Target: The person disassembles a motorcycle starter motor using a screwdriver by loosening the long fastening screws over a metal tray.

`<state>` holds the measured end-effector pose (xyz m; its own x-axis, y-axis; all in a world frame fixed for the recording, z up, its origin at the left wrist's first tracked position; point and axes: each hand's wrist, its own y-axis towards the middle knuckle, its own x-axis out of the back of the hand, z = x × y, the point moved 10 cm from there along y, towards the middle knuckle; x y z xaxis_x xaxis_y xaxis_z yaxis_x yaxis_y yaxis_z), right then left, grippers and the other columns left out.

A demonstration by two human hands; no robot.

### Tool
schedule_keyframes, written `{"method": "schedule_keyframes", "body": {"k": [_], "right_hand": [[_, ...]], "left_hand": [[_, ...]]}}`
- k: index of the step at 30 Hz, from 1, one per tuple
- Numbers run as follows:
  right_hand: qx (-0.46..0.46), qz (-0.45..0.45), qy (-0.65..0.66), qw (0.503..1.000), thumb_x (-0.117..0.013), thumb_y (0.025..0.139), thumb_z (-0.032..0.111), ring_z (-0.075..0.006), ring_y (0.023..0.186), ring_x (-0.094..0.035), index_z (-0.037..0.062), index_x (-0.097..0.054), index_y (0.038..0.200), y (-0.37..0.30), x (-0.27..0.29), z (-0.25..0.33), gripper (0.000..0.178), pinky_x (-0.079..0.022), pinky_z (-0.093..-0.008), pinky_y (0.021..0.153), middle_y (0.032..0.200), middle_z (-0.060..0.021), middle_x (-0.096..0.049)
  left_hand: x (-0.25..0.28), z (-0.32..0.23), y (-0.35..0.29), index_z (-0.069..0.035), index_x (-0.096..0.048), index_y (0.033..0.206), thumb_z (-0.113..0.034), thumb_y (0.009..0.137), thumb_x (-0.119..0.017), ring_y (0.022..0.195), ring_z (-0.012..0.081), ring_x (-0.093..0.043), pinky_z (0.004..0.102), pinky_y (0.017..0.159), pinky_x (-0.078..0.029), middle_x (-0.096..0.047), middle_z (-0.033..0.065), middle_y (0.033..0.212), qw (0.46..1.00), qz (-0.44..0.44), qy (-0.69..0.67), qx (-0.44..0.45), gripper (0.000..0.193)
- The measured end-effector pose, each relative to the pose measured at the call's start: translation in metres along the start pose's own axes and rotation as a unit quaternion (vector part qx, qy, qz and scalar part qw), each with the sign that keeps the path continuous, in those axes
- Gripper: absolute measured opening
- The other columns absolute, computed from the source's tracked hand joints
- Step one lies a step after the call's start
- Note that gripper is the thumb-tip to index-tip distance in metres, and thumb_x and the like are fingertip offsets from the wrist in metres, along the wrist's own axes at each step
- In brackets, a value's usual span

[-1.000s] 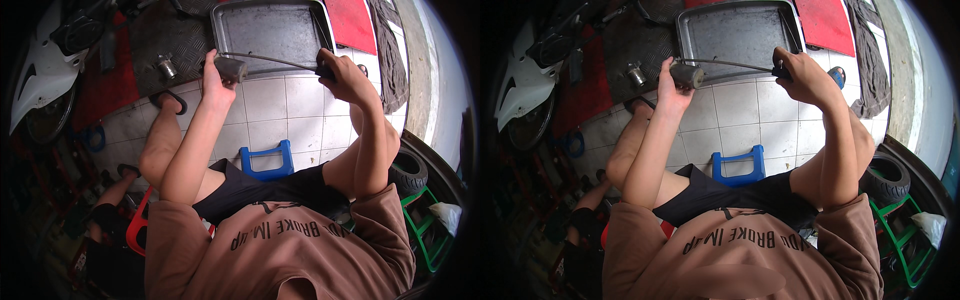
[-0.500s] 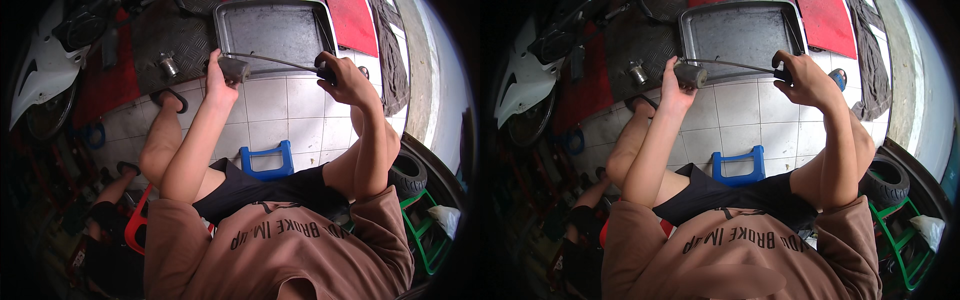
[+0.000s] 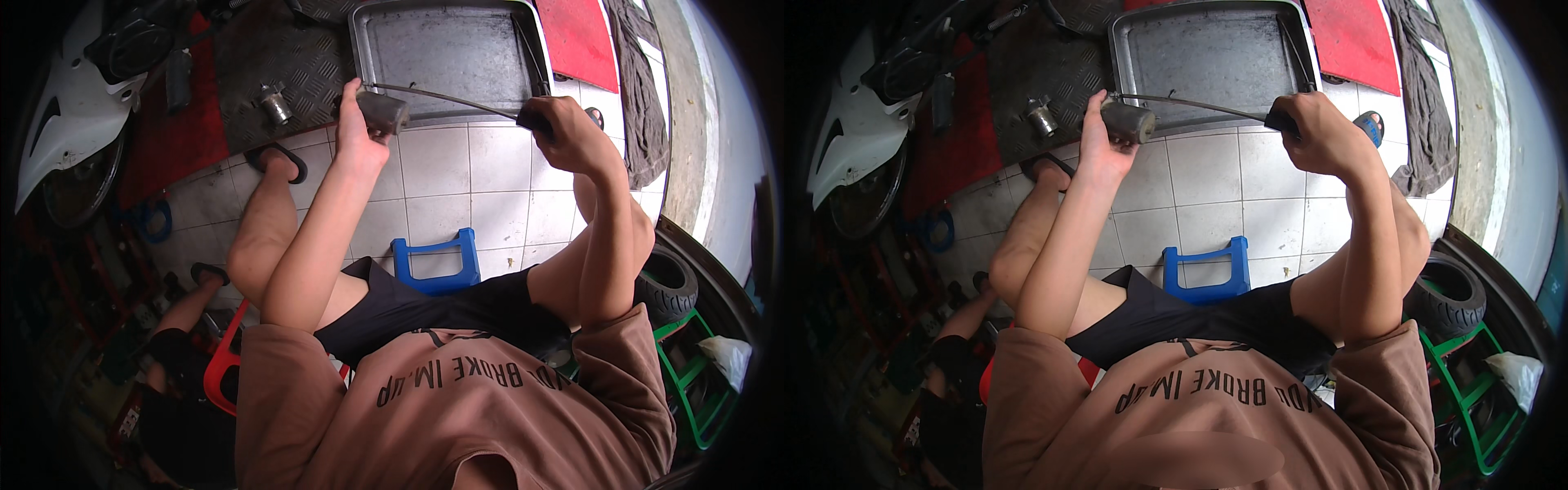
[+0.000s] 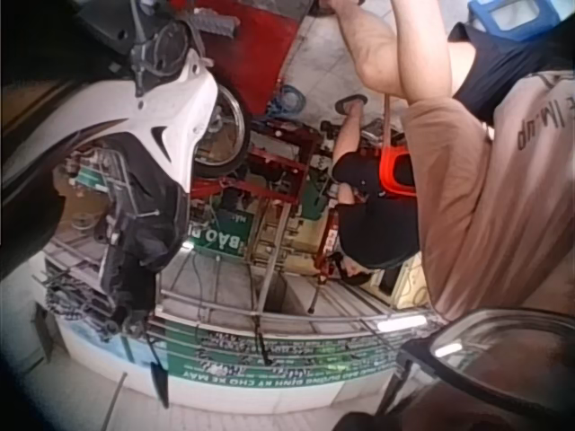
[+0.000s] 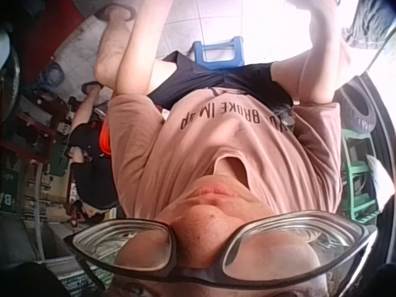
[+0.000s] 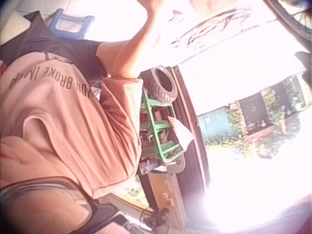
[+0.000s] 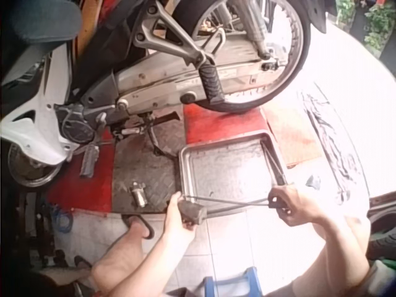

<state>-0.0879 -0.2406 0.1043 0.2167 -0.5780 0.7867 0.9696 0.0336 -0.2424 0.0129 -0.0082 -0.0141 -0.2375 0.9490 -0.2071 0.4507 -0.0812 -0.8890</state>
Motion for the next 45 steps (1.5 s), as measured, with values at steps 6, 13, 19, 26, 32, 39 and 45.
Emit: {"method": "schedule_keyframes", "body": {"k": [6,13,19,26,32,39,45], "right_hand": [[-0.096,-0.093,-0.075,0.988,-0.07,0.072,0.003,-0.0407,0.075,-0.061,-0.0017,-0.056,0.089,-0.001,0.027,0.016,0.022,-0.049,-0.0452,0.064,0.076,-0.0211,-0.063],[-0.047,-0.003,0.005,0.999,-0.07,0.072,0.002,-0.0399,0.077,-0.061,-0.0004,-0.05,0.091,-0.001,0.0,-0.004,0.027,-0.048,-0.0449,0.065,0.076,-0.0204,-0.063],[-0.071,-0.099,-0.062,0.991,-0.068,0.071,0.002,-0.0404,0.074,-0.06,-0.0005,-0.048,0.085,-0.003,0.032,0.008,0.024,-0.048,-0.0453,0.064,0.073,-0.0205,-0.061],[-0.053,-0.019,0.015,0.998,-0.068,0.07,0.005,-0.0405,0.07,-0.057,0.0013,-0.05,0.091,0.013,0.012,0.004,0.028,-0.045,-0.0445,0.061,0.071,-0.0202,-0.058],[-0.045,-0.017,0.017,0.999,-0.06,0.08,0.008,-0.0335,0.061,-0.05,-0.0013,-0.048,0.092,-0.001,0.005,-0.015,0.019,-0.041,-0.042,0.058,0.07,-0.0176,-0.052],[0.044,0.022,-0.006,0.999,-0.055,0.087,0.01,-0.0295,0.059,-0.053,-0.0046,-0.054,0.085,0.008,0.009,0.018,0.014,-0.043,-0.0393,0.059,0.069,-0.0156,-0.057],[-0.033,0.082,0.022,0.996,-0.047,0.093,0.012,-0.0283,0.069,-0.058,-0.0065,-0.058,0.092,0.013,0.001,-0.016,0.021,-0.045,-0.038,0.064,0.079,-0.0194,-0.061]], "left_hand": [[0.004,-0.004,-0.002,-0.005,-0.052,0.112,-0.044,0.075,-0.072,0.102,0.0182,-0.05,0.0364,0.092,-0.046,-0.049,0.007,0.11,1.0,-0.008,0.003,-0.009,0.057],[0.003,0.0,-0.002,-0.006,-0.052,0.112,-0.044,0.075,-0.073,0.102,0.0182,-0.05,0.0367,0.092,-0.046,-0.049,0.0074,0.11,1.0,-0.009,0.005,0.0,0.058],[-0.006,0.005,0.002,-0.006,-0.052,0.111,-0.044,0.075,-0.073,0.099,0.0185,-0.051,0.0367,0.091,-0.047,-0.05,0.0074,0.109,1.0,-0.002,0.009,-0.004,0.057],[0.015,0.011,0.017,-0.008,-0.053,0.112,-0.044,0.073,-0.074,0.096,0.0167,-0.053,0.0341,0.079,-0.048,-0.053,0.006,0.106,1.0,-0.011,-0.026,-0.007,0.057],[-0.002,0.008,0.003,-0.008,-0.058,0.109,-0.028,0.069,-0.078,0.09,0.0179,-0.056,0.0388,0.069,-0.052,-0.058,0.0066,0.102,0.998,-0.039,-0.023,-0.045,0.049],[0.007,0.003,-0.002,-0.009,-0.055,0.114,-0.026,0.066,-0.079,0.09,0.0195,-0.057,0.0404,0.069,-0.052,-0.059,0.008,0.103,0.995,-0.053,-0.053,-0.062,0.057],[0.006,-0.007,0.004,-0.008,-0.053,0.116,-0.026,0.067,-0.078,0.089,0.0206,-0.059,0.0384,0.066,-0.053,-0.06,0.0096,0.102,0.993,-0.062,-0.067,-0.073,0.057]]}}
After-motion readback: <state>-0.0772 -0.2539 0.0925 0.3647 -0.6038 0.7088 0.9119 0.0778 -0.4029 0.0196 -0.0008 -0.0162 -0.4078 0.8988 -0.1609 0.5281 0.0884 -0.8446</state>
